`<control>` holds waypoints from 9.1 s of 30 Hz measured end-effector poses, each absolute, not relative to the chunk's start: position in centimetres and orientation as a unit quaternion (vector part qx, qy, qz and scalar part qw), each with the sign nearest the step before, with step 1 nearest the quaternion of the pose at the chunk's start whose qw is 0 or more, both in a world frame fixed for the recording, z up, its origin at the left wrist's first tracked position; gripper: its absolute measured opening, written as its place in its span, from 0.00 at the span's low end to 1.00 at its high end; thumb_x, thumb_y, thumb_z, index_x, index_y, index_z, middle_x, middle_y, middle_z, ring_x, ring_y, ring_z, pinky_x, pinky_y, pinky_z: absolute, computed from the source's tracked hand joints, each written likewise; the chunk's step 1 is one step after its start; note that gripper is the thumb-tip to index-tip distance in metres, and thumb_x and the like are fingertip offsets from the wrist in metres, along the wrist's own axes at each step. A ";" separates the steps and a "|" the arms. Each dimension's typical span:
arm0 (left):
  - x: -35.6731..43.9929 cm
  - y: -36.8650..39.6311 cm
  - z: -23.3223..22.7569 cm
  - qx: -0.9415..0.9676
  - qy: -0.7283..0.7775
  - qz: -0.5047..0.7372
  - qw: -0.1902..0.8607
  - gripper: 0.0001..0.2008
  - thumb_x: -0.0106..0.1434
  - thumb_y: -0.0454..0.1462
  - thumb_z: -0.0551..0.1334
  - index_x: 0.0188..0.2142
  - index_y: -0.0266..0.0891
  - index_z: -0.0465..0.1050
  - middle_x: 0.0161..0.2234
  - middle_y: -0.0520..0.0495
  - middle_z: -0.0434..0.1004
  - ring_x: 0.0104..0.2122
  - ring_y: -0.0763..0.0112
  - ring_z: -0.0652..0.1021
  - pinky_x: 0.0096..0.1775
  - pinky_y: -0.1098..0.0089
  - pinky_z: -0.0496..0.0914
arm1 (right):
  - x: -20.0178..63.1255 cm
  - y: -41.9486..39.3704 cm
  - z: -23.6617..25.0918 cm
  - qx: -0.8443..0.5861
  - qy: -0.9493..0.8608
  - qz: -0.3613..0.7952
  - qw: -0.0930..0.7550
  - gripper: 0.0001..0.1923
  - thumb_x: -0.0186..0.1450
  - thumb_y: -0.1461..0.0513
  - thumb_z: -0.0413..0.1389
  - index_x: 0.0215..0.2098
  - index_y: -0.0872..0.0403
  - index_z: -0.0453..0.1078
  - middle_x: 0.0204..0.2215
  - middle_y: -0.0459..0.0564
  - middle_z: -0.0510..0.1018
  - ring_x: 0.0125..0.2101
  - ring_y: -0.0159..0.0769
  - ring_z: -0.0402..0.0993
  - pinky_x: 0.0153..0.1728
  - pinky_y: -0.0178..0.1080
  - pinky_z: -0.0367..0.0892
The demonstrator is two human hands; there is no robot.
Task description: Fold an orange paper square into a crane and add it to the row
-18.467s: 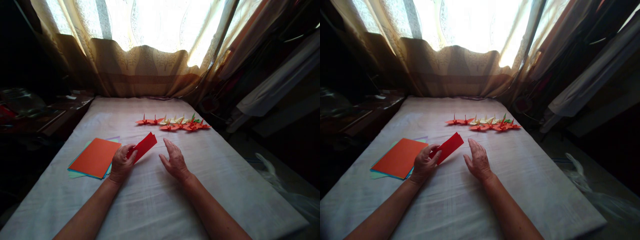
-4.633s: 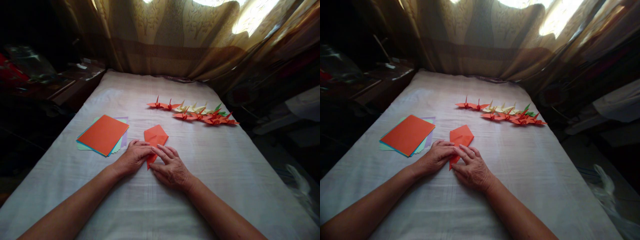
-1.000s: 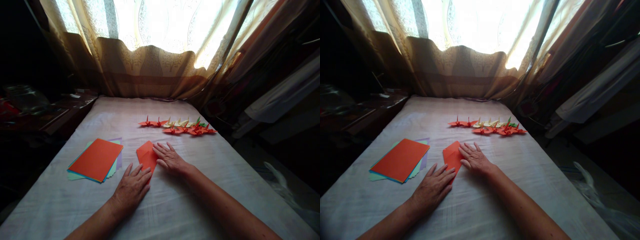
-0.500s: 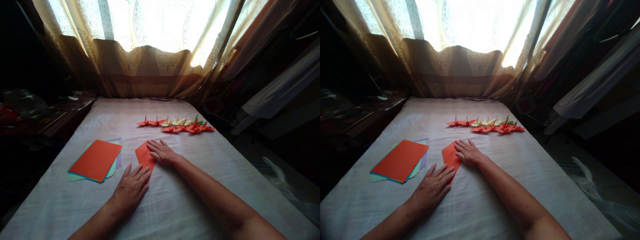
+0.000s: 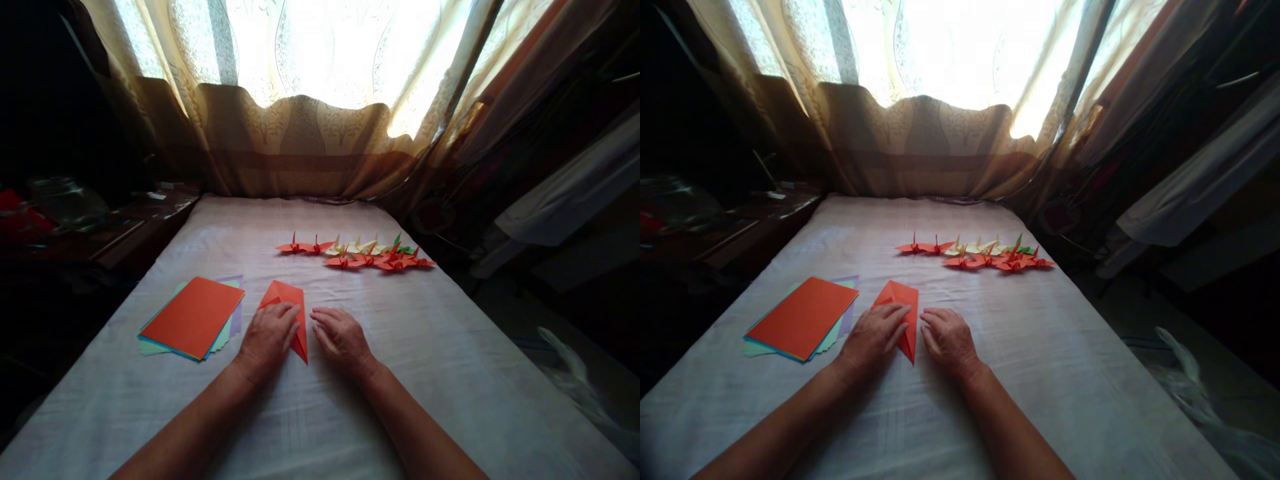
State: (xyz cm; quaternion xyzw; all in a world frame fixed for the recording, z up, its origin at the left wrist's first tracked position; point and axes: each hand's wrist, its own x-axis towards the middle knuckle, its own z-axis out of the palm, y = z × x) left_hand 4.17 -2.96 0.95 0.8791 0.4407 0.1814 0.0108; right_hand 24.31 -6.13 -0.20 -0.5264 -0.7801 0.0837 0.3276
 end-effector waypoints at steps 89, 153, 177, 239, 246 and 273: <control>-1.8 -2.7 0.5 0.942 0.268 0.181 0.089 0.11 0.69 0.39 0.57 0.43 0.46 0.78 0.48 0.46 0.80 0.54 0.58 0.75 0.57 0.53 0.68 | 23.2 -9.1 0.6 -0.563 -0.802 0.032 0.198 0.16 0.64 0.56 0.60 0.50 0.48 0.73 0.43 0.53 0.76 0.43 0.43 0.68 0.44 0.45 0.62; 2.9 -5.8 -0.4 0.935 0.302 0.186 0.001 0.18 0.71 0.37 0.51 0.55 0.38 0.72 0.54 0.41 0.76 0.53 0.56 0.74 0.56 0.54 0.68 | 25.4 -8.3 -0.2 -0.678 -0.684 0.051 0.265 0.09 0.66 0.61 0.57 0.27 0.51 0.68 0.31 0.48 0.75 0.35 0.38 0.68 0.38 0.40 0.56; 3.5 -5.3 0.7 0.942 0.293 0.161 -0.001 0.18 0.71 0.37 0.50 0.55 0.39 0.72 0.50 0.41 0.74 0.49 0.56 0.71 0.51 0.56 0.65 | 25.6 -8.4 -0.9 -0.678 -0.658 0.054 0.323 0.07 0.66 0.61 0.53 0.42 0.53 0.68 0.41 0.52 0.76 0.43 0.41 0.71 0.45 0.40 0.61; 4.2 -5.4 1.1 0.941 0.323 0.092 0.022 0.26 0.68 0.53 0.54 0.61 0.46 0.66 0.52 0.42 0.72 0.50 0.57 0.70 0.53 0.58 0.60 | 24.0 -8.0 -0.8 -0.729 -0.670 0.015 0.141 0.27 0.65 0.55 0.56 0.60 0.54 0.65 0.64 0.62 0.62 0.65 0.53 0.52 0.61 0.56 0.51; 0.1 -5.6 0.2 0.953 0.293 0.078 0.012 0.28 0.69 0.53 0.53 0.65 0.47 0.59 0.61 0.46 0.68 0.60 0.59 0.66 0.61 0.58 0.54 | 24.3 -7.9 -1.2 -0.720 -0.679 0.007 0.143 0.26 0.65 0.55 0.56 0.60 0.53 0.66 0.63 0.62 0.63 0.65 0.55 0.53 0.59 0.58 0.52; 0.6 -6.1 2.8 0.891 0.445 0.069 -0.053 0.17 0.68 0.44 0.57 0.49 0.37 0.74 0.46 0.38 0.78 0.47 0.52 0.76 0.53 0.50 0.63 | 25.1 -8.2 -1.8 -0.674 -0.699 0.010 0.240 0.11 0.66 0.60 0.54 0.44 0.52 0.75 0.62 0.59 0.65 0.64 0.52 0.55 0.59 0.57 0.54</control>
